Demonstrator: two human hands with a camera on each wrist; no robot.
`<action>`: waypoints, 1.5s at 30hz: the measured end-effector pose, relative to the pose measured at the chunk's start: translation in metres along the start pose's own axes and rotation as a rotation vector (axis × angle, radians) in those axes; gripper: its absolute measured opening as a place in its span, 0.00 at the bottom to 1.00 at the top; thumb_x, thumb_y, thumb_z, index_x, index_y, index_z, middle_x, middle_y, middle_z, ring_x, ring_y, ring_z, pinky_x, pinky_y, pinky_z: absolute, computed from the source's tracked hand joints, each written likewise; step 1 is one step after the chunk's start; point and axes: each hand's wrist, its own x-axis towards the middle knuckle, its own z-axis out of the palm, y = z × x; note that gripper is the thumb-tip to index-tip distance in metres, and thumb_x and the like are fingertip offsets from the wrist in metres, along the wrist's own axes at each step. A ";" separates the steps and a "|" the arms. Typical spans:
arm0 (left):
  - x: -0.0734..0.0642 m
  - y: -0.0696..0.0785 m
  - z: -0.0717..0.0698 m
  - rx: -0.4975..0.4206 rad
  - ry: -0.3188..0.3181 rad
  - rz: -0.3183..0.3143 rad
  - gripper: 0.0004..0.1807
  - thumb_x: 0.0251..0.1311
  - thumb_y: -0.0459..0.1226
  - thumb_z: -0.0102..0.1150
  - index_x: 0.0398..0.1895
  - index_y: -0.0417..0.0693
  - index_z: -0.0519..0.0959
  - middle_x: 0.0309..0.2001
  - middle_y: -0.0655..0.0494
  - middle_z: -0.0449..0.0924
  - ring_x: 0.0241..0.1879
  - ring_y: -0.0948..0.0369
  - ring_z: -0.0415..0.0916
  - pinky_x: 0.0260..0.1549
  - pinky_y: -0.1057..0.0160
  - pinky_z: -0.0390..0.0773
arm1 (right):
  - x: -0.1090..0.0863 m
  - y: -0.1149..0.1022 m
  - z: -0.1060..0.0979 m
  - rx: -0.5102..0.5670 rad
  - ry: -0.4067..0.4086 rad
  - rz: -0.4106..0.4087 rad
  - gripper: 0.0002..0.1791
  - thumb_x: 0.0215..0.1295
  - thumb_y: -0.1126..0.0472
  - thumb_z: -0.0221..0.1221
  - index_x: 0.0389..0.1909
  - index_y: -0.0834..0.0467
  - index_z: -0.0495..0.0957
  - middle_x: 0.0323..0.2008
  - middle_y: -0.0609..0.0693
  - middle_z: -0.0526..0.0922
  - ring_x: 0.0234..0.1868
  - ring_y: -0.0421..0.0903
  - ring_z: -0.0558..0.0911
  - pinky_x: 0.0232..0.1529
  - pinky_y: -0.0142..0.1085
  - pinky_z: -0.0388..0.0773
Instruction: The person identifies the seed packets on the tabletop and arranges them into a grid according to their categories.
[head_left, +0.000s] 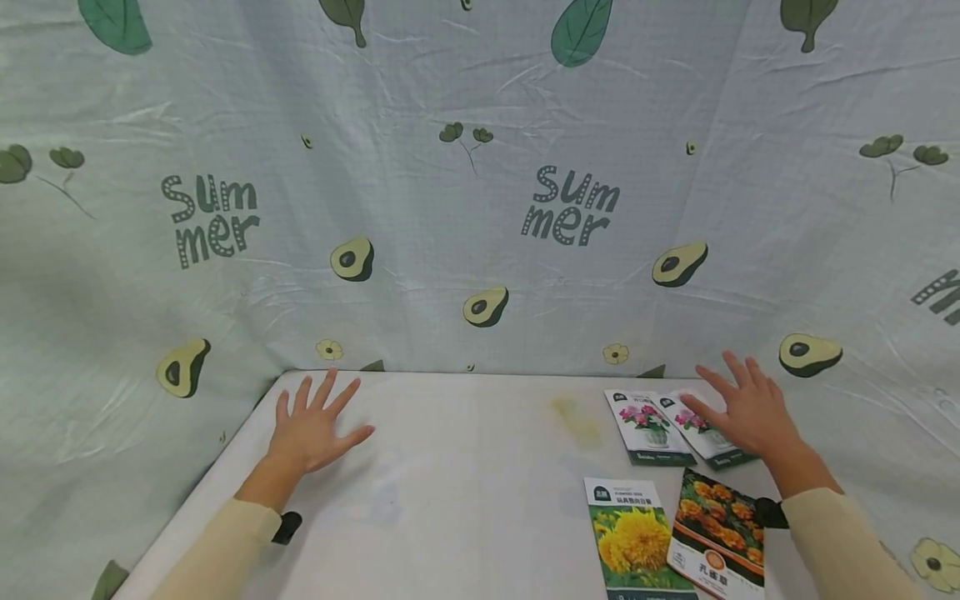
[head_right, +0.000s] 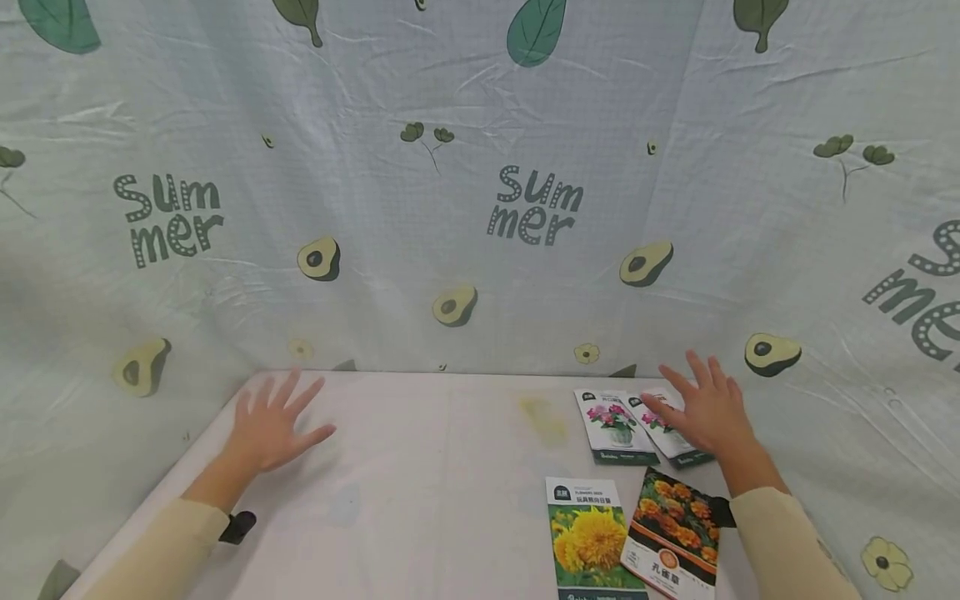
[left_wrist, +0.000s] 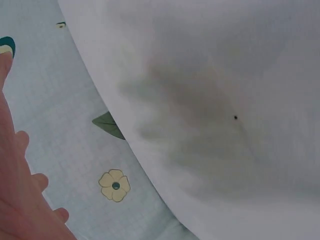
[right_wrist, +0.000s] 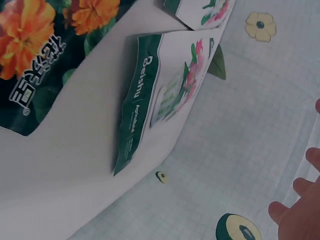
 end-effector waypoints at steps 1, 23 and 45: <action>-0.001 0.002 0.001 -0.006 0.002 0.004 0.50 0.62 0.74 0.47 0.82 0.61 0.55 0.83 0.41 0.44 0.78 0.29 0.41 0.69 0.24 0.38 | -0.001 -0.002 0.000 -0.002 -0.001 -0.002 0.46 0.67 0.26 0.52 0.71 0.57 0.68 0.77 0.71 0.53 0.75 0.77 0.51 0.67 0.76 0.50; -0.029 0.052 0.017 -0.127 0.029 0.027 0.50 0.58 0.71 0.56 0.80 0.62 0.60 0.82 0.42 0.49 0.77 0.30 0.46 0.68 0.24 0.44 | -0.048 -0.021 0.012 0.043 0.071 -0.070 0.40 0.63 0.33 0.63 0.68 0.55 0.73 0.77 0.67 0.56 0.78 0.72 0.51 0.66 0.75 0.53; -0.051 0.121 0.033 -0.293 -0.026 0.123 0.49 0.59 0.63 0.65 0.81 0.61 0.59 0.82 0.42 0.50 0.77 0.32 0.51 0.68 0.25 0.51 | -0.083 -0.060 0.007 0.195 -0.066 -0.053 0.36 0.66 0.37 0.63 0.68 0.56 0.76 0.76 0.70 0.56 0.76 0.79 0.49 0.59 0.82 0.50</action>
